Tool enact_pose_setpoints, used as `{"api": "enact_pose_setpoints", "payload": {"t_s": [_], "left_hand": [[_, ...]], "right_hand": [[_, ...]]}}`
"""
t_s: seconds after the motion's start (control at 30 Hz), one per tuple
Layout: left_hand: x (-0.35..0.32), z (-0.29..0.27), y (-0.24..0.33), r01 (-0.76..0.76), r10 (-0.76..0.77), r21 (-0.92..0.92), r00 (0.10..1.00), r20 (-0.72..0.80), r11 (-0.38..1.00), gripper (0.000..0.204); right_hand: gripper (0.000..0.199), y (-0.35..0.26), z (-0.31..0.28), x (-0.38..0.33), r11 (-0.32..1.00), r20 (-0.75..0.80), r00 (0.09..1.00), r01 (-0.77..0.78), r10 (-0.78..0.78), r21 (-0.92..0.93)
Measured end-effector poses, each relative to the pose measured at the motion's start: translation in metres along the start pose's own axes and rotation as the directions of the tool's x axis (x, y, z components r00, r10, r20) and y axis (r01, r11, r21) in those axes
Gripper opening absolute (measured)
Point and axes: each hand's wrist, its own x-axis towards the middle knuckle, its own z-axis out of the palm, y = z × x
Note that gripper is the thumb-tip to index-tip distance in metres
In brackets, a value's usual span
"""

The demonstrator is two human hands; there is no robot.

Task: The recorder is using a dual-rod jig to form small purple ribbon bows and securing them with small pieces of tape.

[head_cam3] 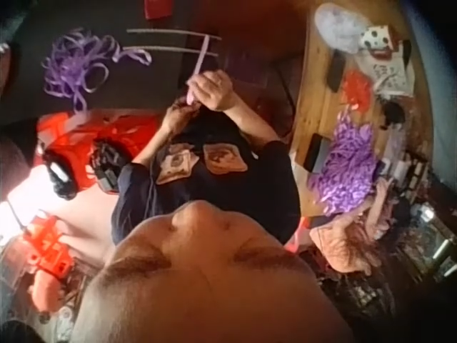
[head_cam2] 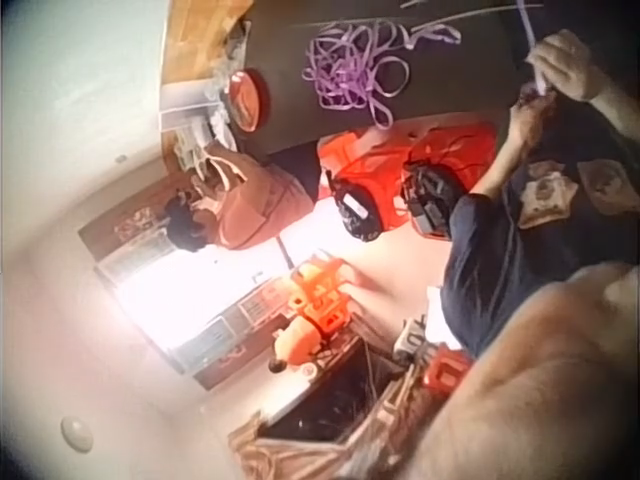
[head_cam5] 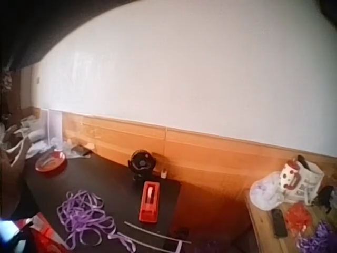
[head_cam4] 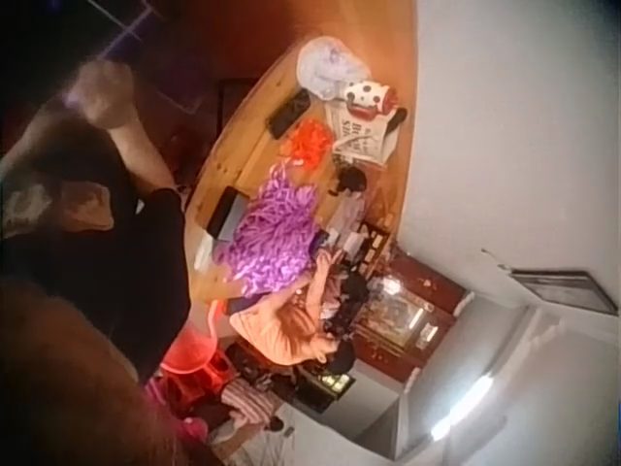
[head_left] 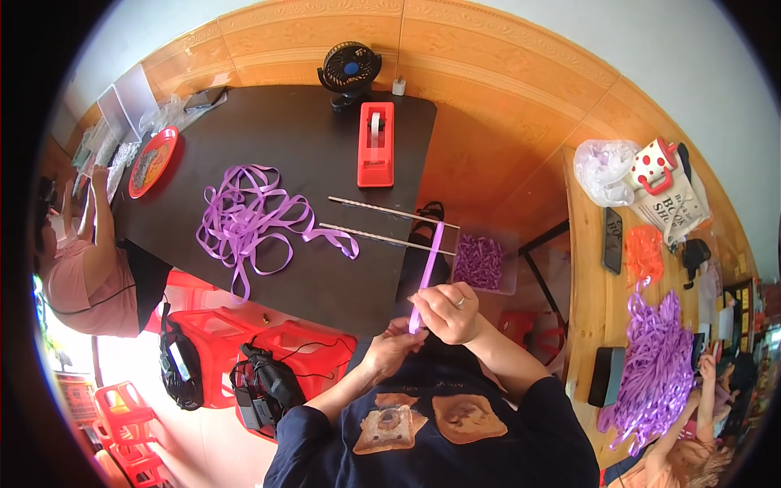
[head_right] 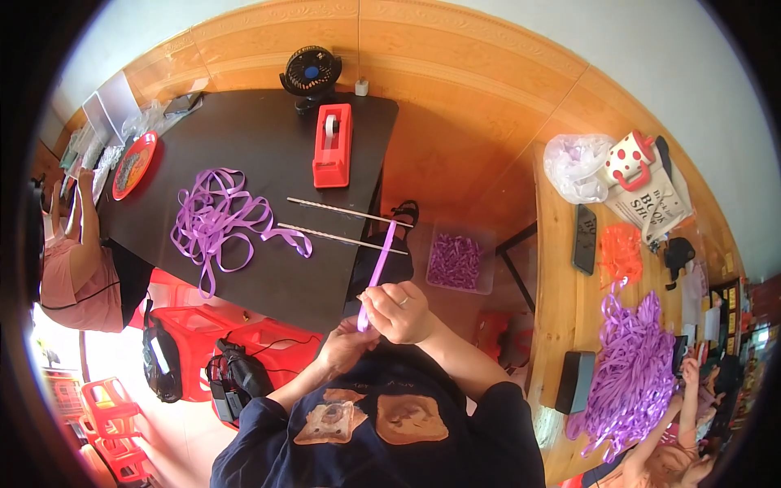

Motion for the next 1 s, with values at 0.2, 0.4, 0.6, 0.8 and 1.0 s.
{"api": "enact_pose_setpoints", "payload": {"t_s": [0.2, 0.4, 0.6, 0.8, 1.0], "left_hand": [[0.040, -0.003, -0.004, -0.093, 0.091, 0.217, 0.996, 0.019, 0.972, 0.028], [0.091, 0.022, 0.006, -0.251, 0.268, 0.231, 0.963, -0.043, 0.940, 0.032], [0.130, 0.047, 0.024, -0.439, 0.482, 0.264, 0.867, -0.124, 0.859, 0.033], [0.151, 0.056, 0.032, -0.611, 0.649, 0.243, 0.749, -0.131, 0.754, 0.041], [0.164, 0.047, 0.034, -0.712, 0.725, 0.212, 0.688, 0.025, 0.669, 0.023]], "right_hand": [[0.020, 0.031, -0.008, 0.034, 0.921, -0.055, 0.948, -0.290, 0.314, 0.261], [0.013, 0.092, 0.018, 0.043, 0.445, 0.108, 0.641, -0.634, 0.760, 0.632], [0.017, 0.135, 0.067, -0.003, -0.113, 0.468, 0.408, -0.647, 0.784, 0.754], [0.007, 0.128, 0.076, -0.015, -0.514, 0.707, 0.123, -0.603, 0.696, 0.611], [0.008, 0.117, 0.094, -0.060, -0.706, 0.836, 0.092, -0.491, 0.541, 0.511]]}}
